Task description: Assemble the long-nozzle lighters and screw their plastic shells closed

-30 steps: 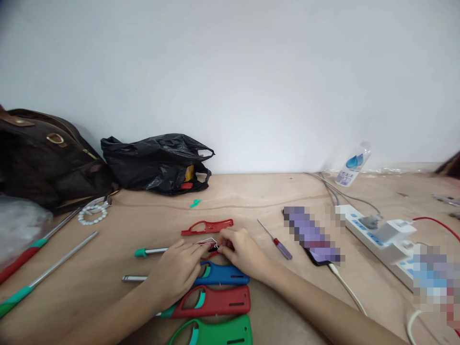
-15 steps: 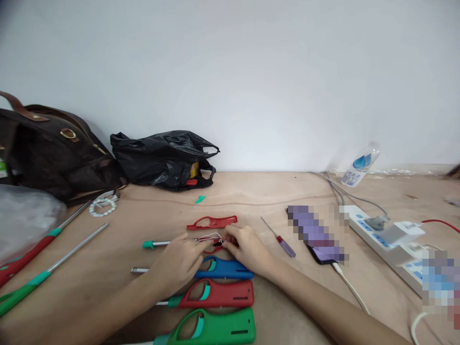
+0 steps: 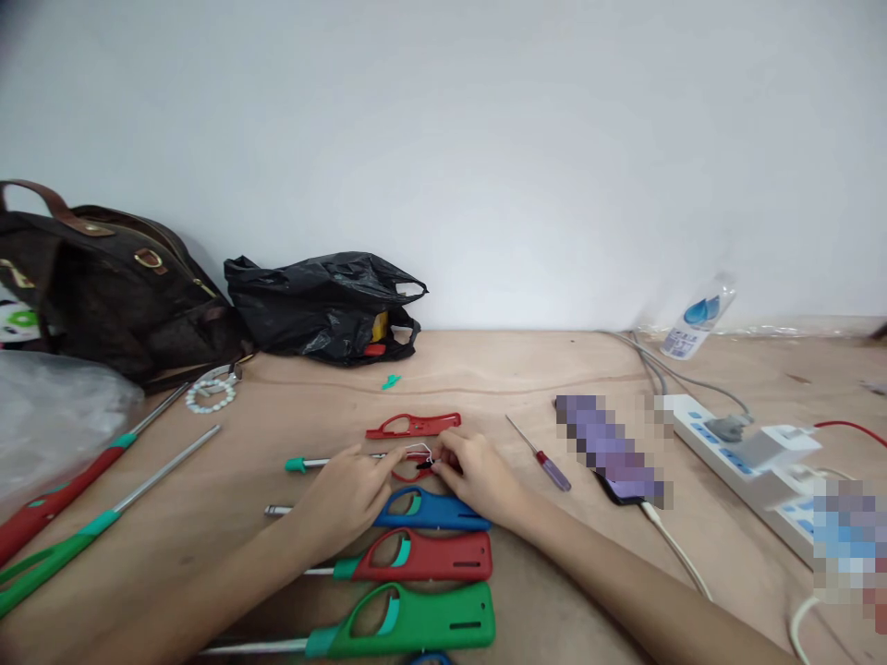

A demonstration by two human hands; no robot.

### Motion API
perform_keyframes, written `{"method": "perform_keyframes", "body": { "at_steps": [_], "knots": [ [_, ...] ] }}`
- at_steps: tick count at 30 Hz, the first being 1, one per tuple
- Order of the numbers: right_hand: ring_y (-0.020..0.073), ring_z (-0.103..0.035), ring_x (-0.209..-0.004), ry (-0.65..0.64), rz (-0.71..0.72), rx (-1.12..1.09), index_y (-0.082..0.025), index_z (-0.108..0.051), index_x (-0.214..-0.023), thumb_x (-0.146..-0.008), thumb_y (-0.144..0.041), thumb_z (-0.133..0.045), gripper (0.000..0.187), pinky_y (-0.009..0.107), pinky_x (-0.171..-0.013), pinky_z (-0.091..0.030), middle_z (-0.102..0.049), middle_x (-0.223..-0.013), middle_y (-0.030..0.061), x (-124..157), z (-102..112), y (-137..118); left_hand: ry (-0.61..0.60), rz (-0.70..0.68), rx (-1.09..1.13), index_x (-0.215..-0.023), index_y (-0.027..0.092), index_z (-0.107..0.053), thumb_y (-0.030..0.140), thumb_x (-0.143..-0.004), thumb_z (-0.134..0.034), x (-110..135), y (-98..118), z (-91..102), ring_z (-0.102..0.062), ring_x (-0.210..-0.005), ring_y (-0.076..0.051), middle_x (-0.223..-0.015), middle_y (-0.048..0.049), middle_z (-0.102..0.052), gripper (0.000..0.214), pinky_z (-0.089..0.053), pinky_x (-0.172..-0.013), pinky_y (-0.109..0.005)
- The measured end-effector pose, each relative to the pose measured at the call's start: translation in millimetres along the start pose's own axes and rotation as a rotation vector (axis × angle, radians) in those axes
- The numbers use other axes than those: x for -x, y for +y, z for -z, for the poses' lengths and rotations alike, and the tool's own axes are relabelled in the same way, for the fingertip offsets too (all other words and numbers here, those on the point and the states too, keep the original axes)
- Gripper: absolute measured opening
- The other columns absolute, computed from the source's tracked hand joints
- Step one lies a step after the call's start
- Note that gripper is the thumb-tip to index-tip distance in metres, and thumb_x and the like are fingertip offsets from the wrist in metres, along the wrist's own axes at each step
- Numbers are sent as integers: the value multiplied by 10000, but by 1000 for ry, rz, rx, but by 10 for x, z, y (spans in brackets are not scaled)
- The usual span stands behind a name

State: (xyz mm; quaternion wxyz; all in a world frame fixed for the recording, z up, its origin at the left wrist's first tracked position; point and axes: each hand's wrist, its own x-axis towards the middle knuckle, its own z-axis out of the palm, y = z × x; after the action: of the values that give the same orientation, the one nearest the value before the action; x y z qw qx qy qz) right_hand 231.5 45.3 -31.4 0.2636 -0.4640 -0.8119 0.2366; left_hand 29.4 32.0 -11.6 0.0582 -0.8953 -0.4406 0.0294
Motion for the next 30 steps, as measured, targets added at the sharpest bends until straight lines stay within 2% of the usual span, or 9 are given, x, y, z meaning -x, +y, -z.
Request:
{"method": "perform_keyframes", "body": {
  "at_steps": [3,6,11,17,20,24,30],
  "knots": [
    [152,-516,-669,12,8,-2,-191,-536,-786,-831,-114,-539,90,245,-586,-376,-557,-727,1,-4,-6,-3,21,-51,34,-1167,124,-596,96,-865,-409,15,28,26,-673,-783,-251,-841,-97,-721,356,-448,-779,-377],
    [149,-512,-662,18,22,-15,-190,-538,-792,-830,-111,-535,87,246,-591,-379,-557,-724,0,-8,-15,7,60,-100,47,-1225,116,-568,88,-859,-429,27,45,6,-675,-815,-251,-907,-111,-721,393,-441,-781,-380],
    [142,-508,-643,12,29,-26,-189,-536,-800,-836,-107,-527,90,241,-579,-377,-557,-717,-2,-7,-22,15,67,-111,39,-1278,119,-545,79,-860,-436,15,36,-57,-678,-808,-243,-913,-113,-726,435,-443,-770,-373],
    [152,-531,-675,7,36,26,-184,-554,-816,-840,-120,-536,71,246,-597,-391,-577,-744,10,-4,-22,22,27,-84,66,-1279,129,-552,90,-871,-404,-4,22,-27,-680,-785,-251,-870,-107,-730,436,-473,-769,-394],
    [162,-553,-706,-27,33,82,-170,-573,-886,-849,-114,-521,85,259,-625,-417,-606,-801,35,-10,-5,1,22,-67,98,-1268,133,-558,107,-879,-397,-15,19,-20,-680,-801,-238,-880,-107,-730,422,-479,-779,-370],
    [192,-578,-847,-75,121,167,-159,-601,-929,-844,-93,-520,135,296,-737,-449,-638,-937,76,-27,27,-41,39,-56,134,-1261,127,-565,120,-882,-397,-11,3,-36,-677,-796,-246,-883,-108,-728,415,-482,-775,-376],
    [194,-587,-923,-99,178,174,-159,-625,-1008,-886,-123,-480,193,317,-799,-474,-621,-1029,94,-35,17,-13,21,-55,106,-1249,147,-573,124,-893,-404,55,-37,-19,-675,-810,-246,-863,-95,-727,394,-472,-788,-379]
  ]
}}
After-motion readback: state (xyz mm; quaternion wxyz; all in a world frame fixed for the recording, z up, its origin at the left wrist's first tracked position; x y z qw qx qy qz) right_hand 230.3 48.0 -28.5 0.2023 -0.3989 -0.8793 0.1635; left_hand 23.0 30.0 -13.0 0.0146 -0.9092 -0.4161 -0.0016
